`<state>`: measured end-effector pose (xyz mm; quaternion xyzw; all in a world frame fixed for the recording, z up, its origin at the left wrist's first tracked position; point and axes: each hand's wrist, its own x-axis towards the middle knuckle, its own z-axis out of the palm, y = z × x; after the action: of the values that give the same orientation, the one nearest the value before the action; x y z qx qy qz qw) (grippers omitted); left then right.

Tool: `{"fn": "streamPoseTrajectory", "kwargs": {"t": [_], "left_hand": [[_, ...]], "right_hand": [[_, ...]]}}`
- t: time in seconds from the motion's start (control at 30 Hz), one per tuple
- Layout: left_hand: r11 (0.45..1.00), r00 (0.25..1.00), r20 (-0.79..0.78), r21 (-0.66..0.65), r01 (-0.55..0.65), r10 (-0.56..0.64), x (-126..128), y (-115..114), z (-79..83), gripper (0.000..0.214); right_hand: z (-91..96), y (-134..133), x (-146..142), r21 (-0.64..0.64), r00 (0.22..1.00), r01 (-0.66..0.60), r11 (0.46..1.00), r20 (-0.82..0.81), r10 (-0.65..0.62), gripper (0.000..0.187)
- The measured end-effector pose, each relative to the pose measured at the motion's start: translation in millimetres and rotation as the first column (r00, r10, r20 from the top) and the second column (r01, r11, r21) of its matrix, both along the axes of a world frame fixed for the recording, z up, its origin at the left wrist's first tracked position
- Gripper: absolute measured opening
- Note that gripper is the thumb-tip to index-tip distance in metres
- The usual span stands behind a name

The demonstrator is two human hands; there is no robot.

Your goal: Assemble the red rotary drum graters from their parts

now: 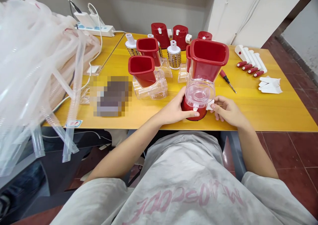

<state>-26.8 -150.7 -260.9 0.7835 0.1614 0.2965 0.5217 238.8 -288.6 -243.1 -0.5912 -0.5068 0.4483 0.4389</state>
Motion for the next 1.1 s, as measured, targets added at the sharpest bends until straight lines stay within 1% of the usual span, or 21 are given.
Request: {"fn": "streamPoseTrajectory", "kwargs": {"t": [0.07, 0.13, 0.17, 0.23, 0.33, 0.43, 0.5, 0.57, 0.63, 0.7, 0.77, 0.8, 0.87, 0.9, 0.93, 1.0, 1.03, 1.1], "left_hand": [[1.0, 1.0, 0.007, 0.0, -0.003, 0.003, 1.2, -0.3, -3.5, 0.124], [1.0, 0.999, 0.042, 0.012, -0.025, 0.025, 2.7, 0.5, -7.6, 0.131], [0.999, 0.997, 0.06, 0.017, -0.041, 0.04, 3.6, 1.0, -9.6, 0.13], [0.998, 0.995, 0.083, 0.02, -0.063, 0.061, 5.1, 1.6, -12.7, 0.125], [0.997, 0.993, 0.094, 0.002, -0.078, 0.078, 4.7, 3.7, -13.1, 0.116], [0.997, 0.994, 0.072, -0.004, -0.079, 0.079, -0.1, 9.6, -8.6, 0.108], [0.999, 0.998, 0.058, -0.026, -0.038, 0.04, -4.4, 14.7, -4.0, 0.101], [0.998, 0.997, 0.077, -0.065, 0.007, -0.002, -8.4, 18.7, 1.2, 0.097], [0.996, 0.993, 0.113, -0.088, 0.022, -0.012, -10.9, 20.0, 6.1, 0.098], [0.997, 0.991, 0.133, -0.075, 0.002, 0.008, -11.3, 18.2, 10.1, 0.108], [0.997, 0.99, 0.131, -0.06, -0.039, 0.046, -9.1, 13.9, 13.1, 0.119], [0.996, 0.99, 0.123, -0.062, -0.061, 0.069, -7.2, 11.0, 14.3, 0.119], [0.99, 0.988, 0.101, -0.094, -0.104, 0.114, -1.7, 4.1, 16.2, 0.111], [0.985, 0.986, 0.091, -0.114, -0.133, 0.143, 1.9, 0.1, 16.8, 0.106], [0.977, 0.979, 0.083, -0.123, -0.174, 0.185, 6.0, -4.3, 17.1, 0.102], [0.95, 0.949, 0.081, -0.088, -0.299, 0.306, 15.5, -14.3, 16.4, 0.104], [0.928, 0.923, 0.088, -0.046, -0.371, 0.374, 20.4, -19.9, 15.4, 0.107], [0.88, 0.878, 0.111, 0.046, -0.473, 0.466, 28.5, -32.2, 12.4, 0.112]], "right_hand": [[0.5, -0.9, -2.6, 0.002, 0.999, 0.001, 1.0, -0.05, -0.001, 0.074], [-0.7, -1.3, -5.3, 0.038, 0.997, 0.021, 0.999, -0.075, -0.018, 0.072], [-1.7, -1.5, -6.5, 0.06, 0.997, 0.028, 0.998, -0.071, -0.024, 0.071], [-3.2, -2.4, -7.7, 0.106, 0.999, 0.031, 0.994, -0.029, -0.028, 0.068], [-3.2, -4.8, -7.3, 0.185, 0.992, 0.024, 0.982, 0.117, -0.046, 0.063], [-1.5, -8.3, -7.5, 0.236, 0.958, 0.019, 0.972, 0.273, -0.085, 0.051], [-1.5, -10.8, -11.5, 0.256, 0.933, 0.014, 0.967, 0.346, -0.105, 0.046], [-3.3, -13.4, -20.4, 0.264, 0.915, 0.006, 0.965, 0.388, -0.112, 0.043], [-5.8, -16.3, -33.7, 0.259, 0.909, -0.014, 0.966, 0.406, -0.096, 0.036], [-6.1, -19.2, -48.1, 0.248, 0.906, -0.06, 0.967, 0.421, -0.051, 0.027], [-1.3, -21.9, -58.0, 0.225, 0.889, -0.129, 0.966, 0.459, 0.012, 0.021], [3.4, -23.3, -59.7, 0.203, 0.876, -0.168, 0.965, 0.48, 0.051, 0.019], [16.2, -26.1, -55.5, 0.167, 0.858, -0.21, 0.963, 0.504, 0.1, 0.017], [23.3, -27.9, -50.4, 0.17, 0.863, -0.194, 0.966, 0.499, 0.085, 0.017], [29.9, -30.0, -44.2, 0.191, 0.876, -0.154, 0.969, 0.48, 0.045, 0.019], [39.8, -35.5, -33.0, 0.251, 0.906, -0.053, 0.967, 0.42, -0.059, 0.027], [42.3, -38.6, -29.6, 0.274, 0.915, -0.016, 0.962, 0.392, -0.096, 0.033], [42.7, -44.6, -29.0, 0.295, 0.922, -0.001, 0.956, 0.37, -0.113, 0.057]]}}
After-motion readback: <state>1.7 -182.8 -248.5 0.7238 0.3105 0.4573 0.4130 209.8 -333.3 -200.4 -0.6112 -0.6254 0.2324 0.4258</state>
